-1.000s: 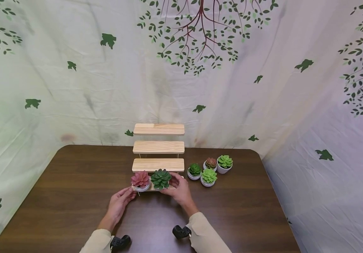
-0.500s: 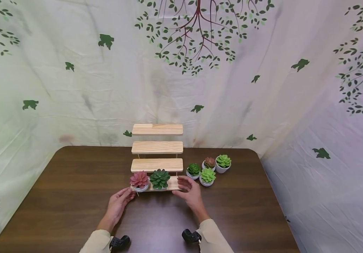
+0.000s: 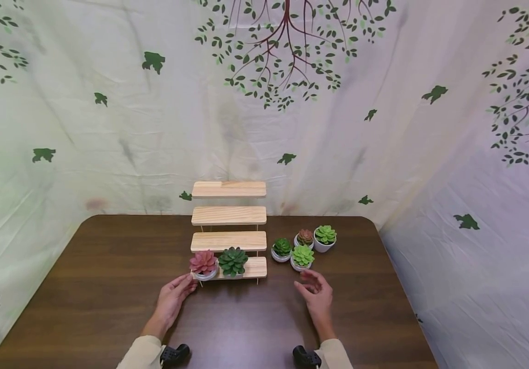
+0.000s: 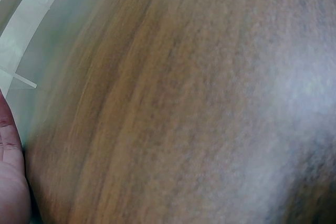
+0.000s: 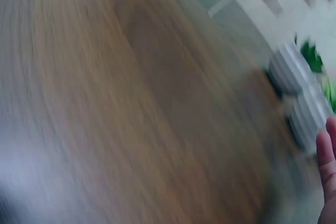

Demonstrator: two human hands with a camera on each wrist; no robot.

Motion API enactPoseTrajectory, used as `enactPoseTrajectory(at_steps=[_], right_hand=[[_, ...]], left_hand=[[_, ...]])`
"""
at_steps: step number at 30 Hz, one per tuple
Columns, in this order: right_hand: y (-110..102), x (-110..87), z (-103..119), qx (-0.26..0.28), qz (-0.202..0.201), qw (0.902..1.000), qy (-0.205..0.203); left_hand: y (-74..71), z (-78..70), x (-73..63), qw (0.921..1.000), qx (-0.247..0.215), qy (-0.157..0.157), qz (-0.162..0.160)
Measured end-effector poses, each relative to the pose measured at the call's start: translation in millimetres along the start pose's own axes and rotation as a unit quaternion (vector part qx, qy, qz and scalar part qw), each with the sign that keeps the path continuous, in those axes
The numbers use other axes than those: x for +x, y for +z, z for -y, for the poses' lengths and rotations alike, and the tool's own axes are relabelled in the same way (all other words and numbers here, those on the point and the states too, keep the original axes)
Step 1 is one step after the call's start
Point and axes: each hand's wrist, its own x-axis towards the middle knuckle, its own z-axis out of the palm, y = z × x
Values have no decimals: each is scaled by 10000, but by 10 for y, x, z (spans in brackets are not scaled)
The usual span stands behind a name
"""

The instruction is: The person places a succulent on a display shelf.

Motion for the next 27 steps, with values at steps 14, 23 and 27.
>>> enactPoseTrajectory(at_steps=[14,23,27], right_hand=[[-224,184,-101,-831,-441,9933,678],[-155,337,-175,-933,169,9907,974],[-130,403,-183,-1027,270,9886,1071]], left_hand=[[24,-17,-9,9999,19,-133,-105],[25,-24,-7,9999,48,-64,-128],[-1,-6,-5,10000,58,23,-56]])
